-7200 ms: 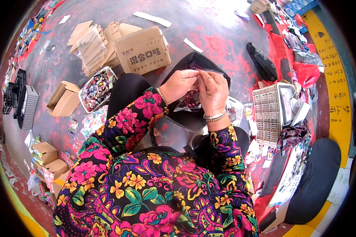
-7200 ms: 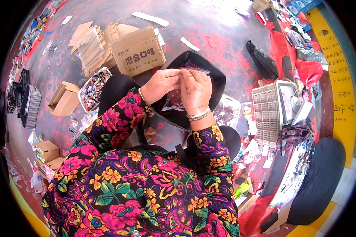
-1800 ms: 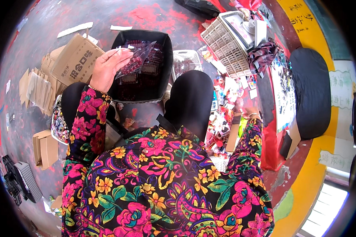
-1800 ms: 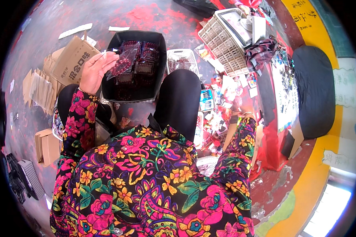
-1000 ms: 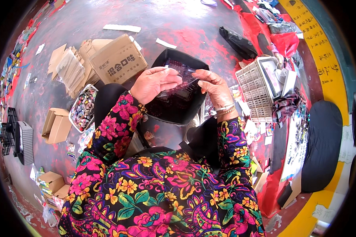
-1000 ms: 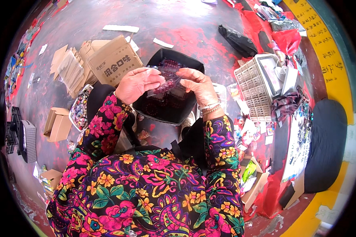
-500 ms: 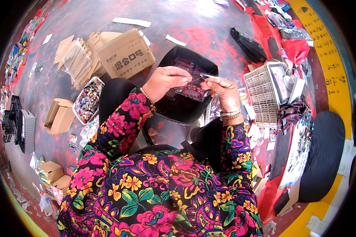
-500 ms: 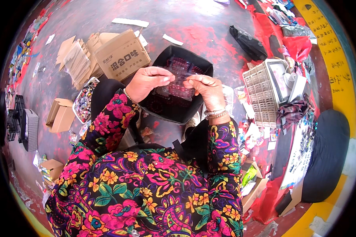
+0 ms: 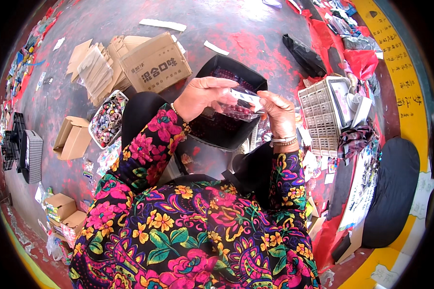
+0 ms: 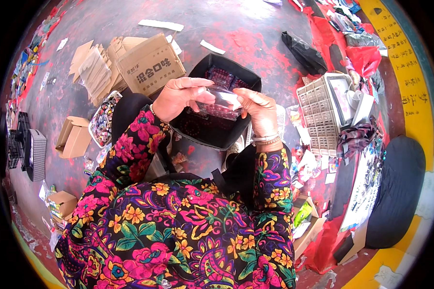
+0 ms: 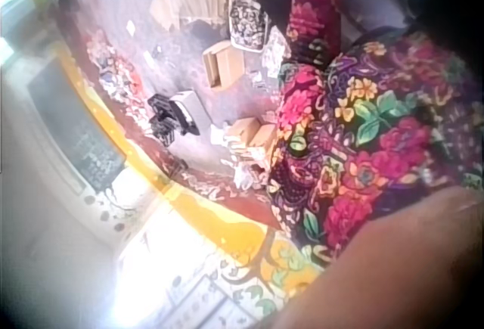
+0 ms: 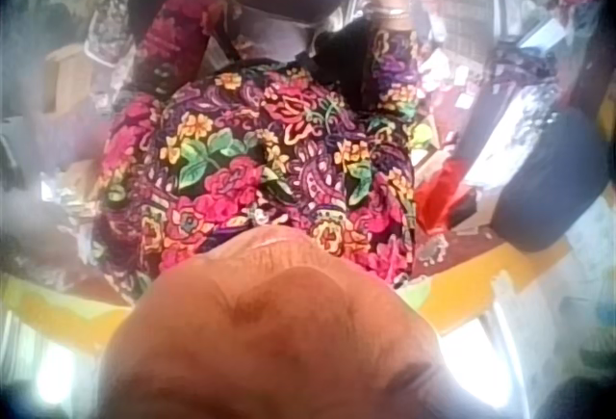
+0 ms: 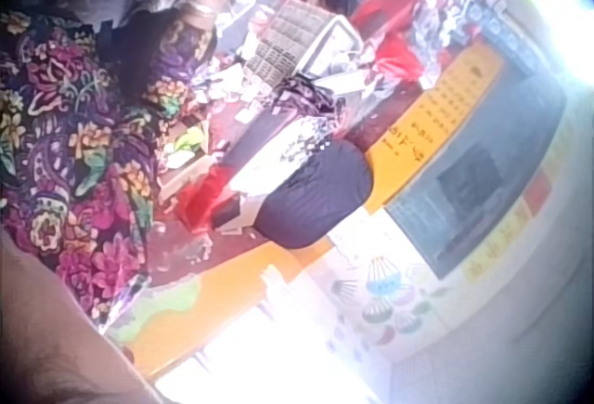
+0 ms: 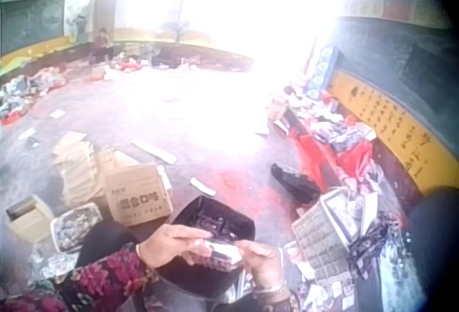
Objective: The person sits on the floor and packs red beaded bracelets into small clear plastic bags. They seal each bag and place it into a black container, repeating the process with multiple bracelets.
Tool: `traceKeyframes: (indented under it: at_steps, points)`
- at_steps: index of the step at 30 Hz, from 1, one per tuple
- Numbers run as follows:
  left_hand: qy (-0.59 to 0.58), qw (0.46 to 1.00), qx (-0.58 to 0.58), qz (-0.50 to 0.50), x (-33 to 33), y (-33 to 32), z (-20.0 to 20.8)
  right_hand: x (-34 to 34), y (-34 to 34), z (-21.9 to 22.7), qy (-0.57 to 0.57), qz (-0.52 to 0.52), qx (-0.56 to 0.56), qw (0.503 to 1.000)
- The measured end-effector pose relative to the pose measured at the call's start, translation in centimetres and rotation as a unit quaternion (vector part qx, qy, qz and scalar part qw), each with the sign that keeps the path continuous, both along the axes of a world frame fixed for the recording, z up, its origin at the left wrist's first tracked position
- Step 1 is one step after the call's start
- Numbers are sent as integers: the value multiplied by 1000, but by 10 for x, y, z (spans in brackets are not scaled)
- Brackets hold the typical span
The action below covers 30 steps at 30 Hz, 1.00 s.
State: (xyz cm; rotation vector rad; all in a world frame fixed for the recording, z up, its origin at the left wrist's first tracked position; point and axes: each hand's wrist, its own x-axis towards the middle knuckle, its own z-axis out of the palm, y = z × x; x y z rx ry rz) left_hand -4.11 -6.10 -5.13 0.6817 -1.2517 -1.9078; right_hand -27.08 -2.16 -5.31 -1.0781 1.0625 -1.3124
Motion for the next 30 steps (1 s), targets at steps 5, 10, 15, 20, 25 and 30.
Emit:
traceKeyframes:
  at_steps: [5,10,15,20,25,30]
  points:
    - [49,999,5,-23,3,-4,-9,-5,1,-5,-24,29,-27,999]
    - [91,996,-6,-20,3,-5,-15,-3,1,1,-62,62,-30,996]
    - [121,993,8,-12,3,-5,-9,-10,-1,-3,-28,113,-67,991]
    - [25,998,-44,33,-1,-2,-7,-6,1,2,-16,85,-57,995]
    - [12,996,-73,57,-3,-2,-6,-7,-3,5,21,38,-60,997]
    - [-42,991,-113,64,-6,0,-13,5,-7,13,77,-53,-55,994]
